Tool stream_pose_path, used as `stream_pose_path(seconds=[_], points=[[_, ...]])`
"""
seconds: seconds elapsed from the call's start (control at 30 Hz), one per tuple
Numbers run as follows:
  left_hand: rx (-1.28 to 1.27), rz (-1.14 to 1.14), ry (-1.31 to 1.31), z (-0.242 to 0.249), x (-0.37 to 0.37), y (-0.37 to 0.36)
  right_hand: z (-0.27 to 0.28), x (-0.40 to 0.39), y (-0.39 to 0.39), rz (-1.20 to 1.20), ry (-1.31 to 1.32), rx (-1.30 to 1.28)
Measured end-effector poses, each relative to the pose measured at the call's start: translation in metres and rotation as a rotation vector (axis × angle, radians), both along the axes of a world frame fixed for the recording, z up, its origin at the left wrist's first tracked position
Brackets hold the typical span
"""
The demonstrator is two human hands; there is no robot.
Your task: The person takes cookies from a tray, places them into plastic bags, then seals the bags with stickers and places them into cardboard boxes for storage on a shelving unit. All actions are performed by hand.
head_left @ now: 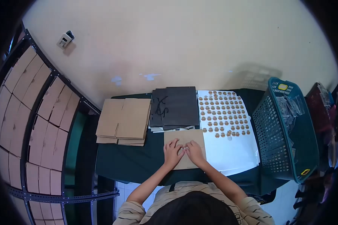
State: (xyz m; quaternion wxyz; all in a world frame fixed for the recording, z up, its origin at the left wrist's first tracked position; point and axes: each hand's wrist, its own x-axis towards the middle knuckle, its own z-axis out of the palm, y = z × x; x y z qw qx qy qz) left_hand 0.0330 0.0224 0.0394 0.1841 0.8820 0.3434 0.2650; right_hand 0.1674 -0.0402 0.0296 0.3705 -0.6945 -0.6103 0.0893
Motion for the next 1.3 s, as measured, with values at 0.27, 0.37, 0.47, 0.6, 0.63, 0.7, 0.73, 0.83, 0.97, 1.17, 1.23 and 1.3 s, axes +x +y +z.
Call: stream_pose_path(seconds=[0.27, 0.37, 0.47, 0.6, 0.63, 0.7, 0.73, 0.83, 0.97, 1.17, 1.23, 1.3], points=[[0.022, -0.032, -0.006, 0.001, -0.001, 0.001, 0.003, 0.003, 0.001, 0.015, 0.003, -0.014], [0.063, -0.019, 0.041, 0.0, 0.001, -0.002, 0.004, -0.003, 0.0, 0.003, -0.116, -0.061], [0.098, -0.016, 0.143, -0.003, 0.003, -0.004, 0.007, -0.005, -0.001, 0.021, -0.206, -0.084], [0.024, 0.107, 0.144, 0.006, -0.008, -0.012, 0.02, 0.022, -0.014, 0.099, 0.058, 0.039], [-0.035, 0.236, 0.068, 0.011, -0.018, -0.013, 0.019, 0.03, -0.025, -0.025, 0.113, 0.074], [-0.303, 0.375, -0.208, 0.004, -0.035, -0.01, 0.007, 0.047, -0.044, -0.225, 0.297, 0.071], [-0.511, 0.38, -0.405, -0.01, -0.043, -0.008, -0.005, 0.055, -0.052, -0.3, 0.427, 0.028], [-1.068, 0.362, -0.537, -0.038, -0.054, -0.007, -0.022, 0.064, -0.062, -0.318, 0.81, -0.207], [-1.347, 0.184, -0.674, -0.045, -0.047, -0.011, -0.048, 0.044, -0.057, -0.121, 0.967, -0.303], [-1.136, 0.345, -0.727, -0.029, -0.043, -0.056, 0.006, 0.051, -0.066, 0.003, 1.262, -0.359], [-1.154, 0.441, -0.767, 0.015, -0.043, -0.083, 0.021, 0.055, -0.071, 0.132, 1.262, -0.358], [-1.104, 0.541, -0.794, 0.029, -0.046, -0.104, 0.032, 0.06, -0.071, 0.226, 1.282, -0.463]])
